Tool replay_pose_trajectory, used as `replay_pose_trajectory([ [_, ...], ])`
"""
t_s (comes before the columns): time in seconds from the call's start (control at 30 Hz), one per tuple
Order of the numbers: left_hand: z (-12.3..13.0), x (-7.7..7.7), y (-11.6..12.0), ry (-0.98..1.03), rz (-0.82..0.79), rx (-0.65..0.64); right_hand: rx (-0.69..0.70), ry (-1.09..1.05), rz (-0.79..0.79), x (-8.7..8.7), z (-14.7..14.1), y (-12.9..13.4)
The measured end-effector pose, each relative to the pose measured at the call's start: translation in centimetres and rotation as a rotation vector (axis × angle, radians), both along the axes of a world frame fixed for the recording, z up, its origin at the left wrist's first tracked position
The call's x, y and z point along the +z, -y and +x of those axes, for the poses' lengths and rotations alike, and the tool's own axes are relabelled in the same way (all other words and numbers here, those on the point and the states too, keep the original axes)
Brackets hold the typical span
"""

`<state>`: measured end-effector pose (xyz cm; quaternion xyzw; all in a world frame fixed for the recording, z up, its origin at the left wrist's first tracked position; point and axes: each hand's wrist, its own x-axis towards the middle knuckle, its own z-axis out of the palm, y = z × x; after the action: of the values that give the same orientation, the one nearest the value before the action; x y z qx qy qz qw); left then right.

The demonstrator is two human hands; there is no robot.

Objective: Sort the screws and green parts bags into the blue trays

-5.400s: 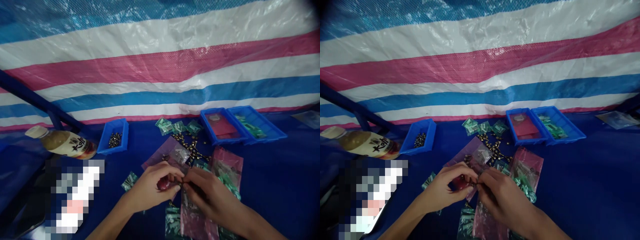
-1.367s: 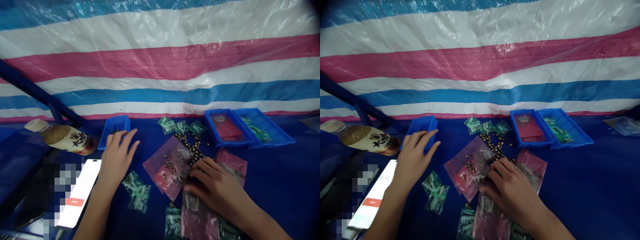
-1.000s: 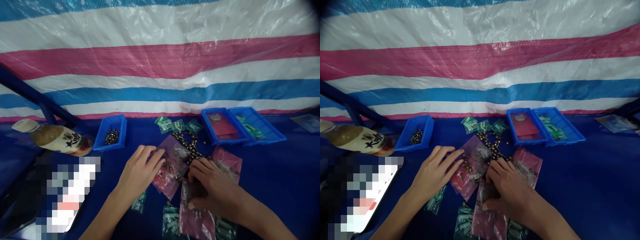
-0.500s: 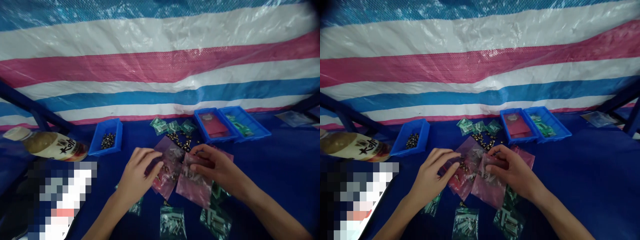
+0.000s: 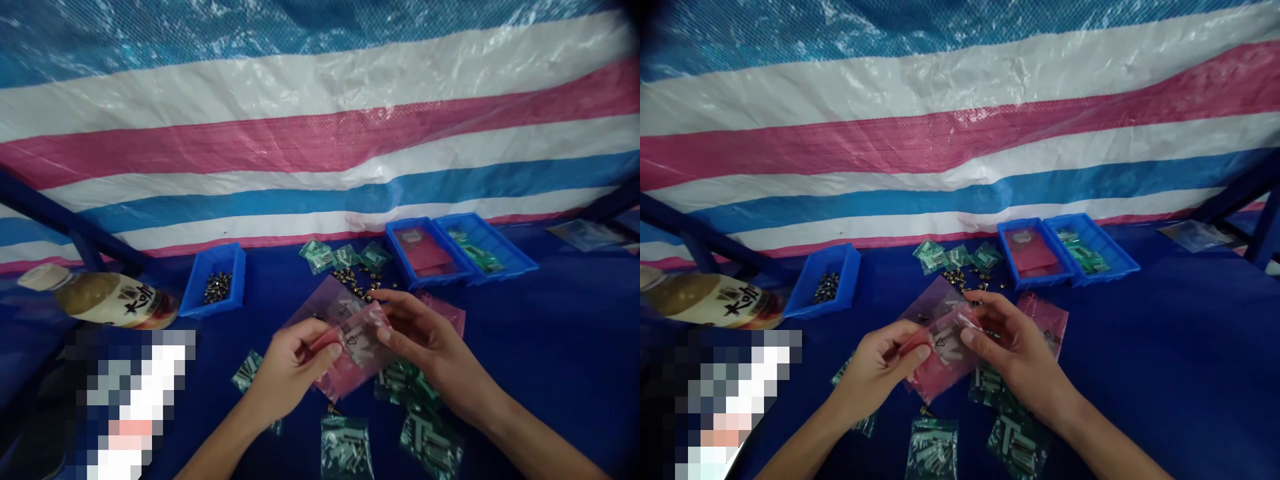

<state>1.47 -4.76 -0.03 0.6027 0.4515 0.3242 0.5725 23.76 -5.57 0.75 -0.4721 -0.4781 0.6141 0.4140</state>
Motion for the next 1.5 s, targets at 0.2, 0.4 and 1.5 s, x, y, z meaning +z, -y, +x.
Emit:
replay_pose_trajectory([
  [0.2, -0.5, 0.0, 0.0, -0.095, 0.3, 0.206, -0.073, 0.188, 0.196, 0.3, 0.5, 0.5],
  [0.4, -1.3, 0.3, 0.2, -0.1, 0.519, 0.244, 0.036, 0.435, 0.414, 0.3, 0.3, 0.7],
  [1.5, -1.7, 1.6, 0.2, -0.259, 0.822, 0.315, 0.031, 0.476, 0.383, -0.5, -0.3, 1.2],
])
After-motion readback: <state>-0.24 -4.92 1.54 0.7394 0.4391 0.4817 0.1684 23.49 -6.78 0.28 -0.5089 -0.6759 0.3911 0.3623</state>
